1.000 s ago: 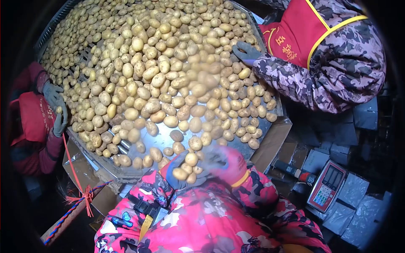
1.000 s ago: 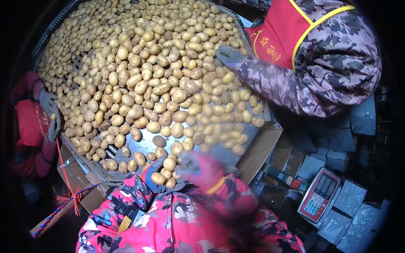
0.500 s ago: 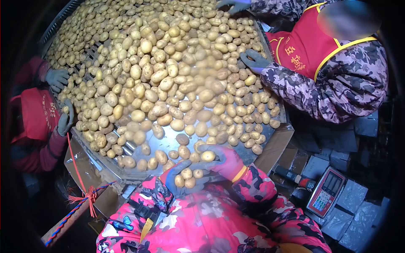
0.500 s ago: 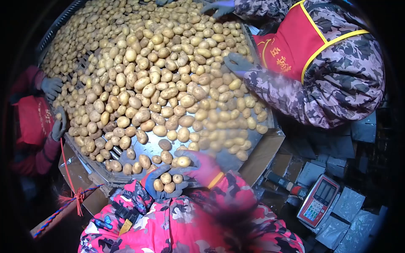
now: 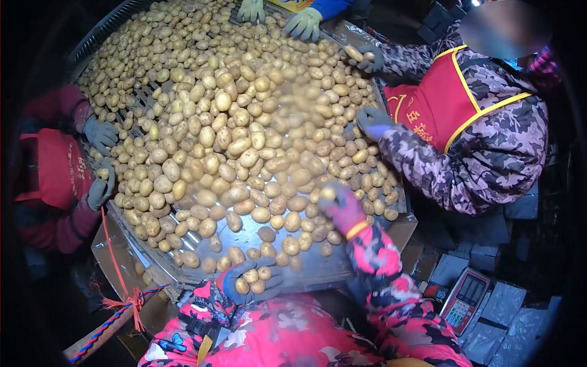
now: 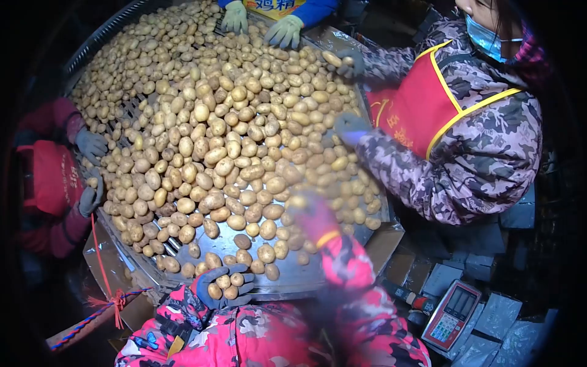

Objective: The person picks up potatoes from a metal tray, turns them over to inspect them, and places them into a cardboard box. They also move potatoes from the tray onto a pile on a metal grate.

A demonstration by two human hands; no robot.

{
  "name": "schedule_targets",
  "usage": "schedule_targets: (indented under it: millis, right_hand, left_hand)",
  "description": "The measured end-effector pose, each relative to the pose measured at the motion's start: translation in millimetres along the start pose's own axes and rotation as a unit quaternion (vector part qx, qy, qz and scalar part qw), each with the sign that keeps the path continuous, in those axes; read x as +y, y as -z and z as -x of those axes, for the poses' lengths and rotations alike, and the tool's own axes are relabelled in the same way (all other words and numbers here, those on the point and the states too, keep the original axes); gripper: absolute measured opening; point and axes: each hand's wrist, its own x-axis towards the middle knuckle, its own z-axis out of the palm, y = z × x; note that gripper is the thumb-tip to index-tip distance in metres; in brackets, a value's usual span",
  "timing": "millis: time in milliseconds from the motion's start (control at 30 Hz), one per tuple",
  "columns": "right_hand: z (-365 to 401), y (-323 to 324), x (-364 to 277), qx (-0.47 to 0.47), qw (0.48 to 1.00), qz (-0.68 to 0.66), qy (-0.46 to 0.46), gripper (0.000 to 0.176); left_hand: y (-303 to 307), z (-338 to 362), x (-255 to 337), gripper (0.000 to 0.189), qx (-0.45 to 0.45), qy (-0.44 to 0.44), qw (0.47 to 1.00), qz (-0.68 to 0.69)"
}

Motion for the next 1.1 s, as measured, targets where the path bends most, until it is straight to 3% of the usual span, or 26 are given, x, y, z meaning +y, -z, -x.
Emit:
schedule_targets:
  millis: [67,133,267,300,333,367,433,500,600,633,700,733,767,833,933,967,1033,1100]
  right_hand:
    - [-55,1,-1,0.063,0.991,0.089,0.072,0.052]
    - [-108,6,-16,0.022,0.987,0.117,0.111,0.054]
    - [-154,-14,-24,-0.035,0.969,0.23,0.081,0.057]
    - [-147,-18,-27,-0.047,0.961,0.264,0.063,0.057]
    - [-144,-19,-31,-0.058,0.951,0.3,0.05,0.058]
    - [-130,-29,-8,-0.036,0.966,0.229,0.118,0.052]
    - [-88,-58,13,-0.022,0.938,0.224,0.263,0.051]
    - [-27,-86,-18,-0.044,0.945,0.199,0.256,0.052]
    - [16,-118,-31,-0.129,0.915,0.22,0.312,0.055]
    - [24,-122,-36,-0.158,0.907,0.2,0.335,0.056]
    - [42,-124,-50,-0.119,0.912,0.152,0.362,0.057]
    - [51,-126,-57,-0.104,0.913,0.126,0.375,0.058]
    - [61,-126,-64,-0.145,0.909,0.098,0.377,0.058]
    - [75,-123,-74,-0.222,0.896,0.048,0.382,0.059]
    - [94,-121,-60,-0.299,0.887,0.023,0.351,0.057]
    - [94,-118,-55,-0.388,0.891,-0.086,0.22,0.051]
    - [94,-106,-61,-0.335,0.919,-0.179,0.11,0.043]
    - [78,-86,-52,-0.291,0.923,-0.249,-0.048,0.034]
  left_hand:
    - [16,4,2,0.053,-0.04,-0.02,0.999,0.012]
    - [23,14,5,0.054,-0.002,-0.034,0.999,-0.013]
    - [48,35,9,0.056,0.03,-0.074,0.995,-0.054]
    - [18,39,14,0.056,0.08,-0.058,0.995,0.032]
    - [41,32,10,0.056,-0.029,-0.1,0.994,0.016]
    - [85,19,1,0.055,-0.14,-0.141,0.98,-0.001]
    - [94,16,-1,0.053,-0.128,-0.162,0.977,-0.061]
    - [101,10,-9,0.051,-0.076,-0.163,0.979,-0.092]
    - [90,4,-12,0.05,0.001,-0.101,0.988,-0.114]
    - [55,2,-3,0.05,0.017,-0.073,0.99,-0.124]
    - [-37,6,14,0.045,0.089,-0.011,0.995,0.039]
    - [-31,6,12,0.045,0.081,-0.108,0.967,-0.218]
    - [-19,6,11,0.045,0.068,-0.195,0.865,-0.458]
    - [-8,6,19,0.055,-0.007,-0.294,0.685,-0.666]
    - [7,7,10,0.05,0.011,-0.242,0.538,-0.807]
    - [-2,6,9,0.05,0.018,-0.239,0.631,-0.738]
    - [-18,6,5,0.05,0.015,-0.192,0.824,-0.532]
    - [3,1,1,0.05,0.005,-0.082,0.979,-0.188]
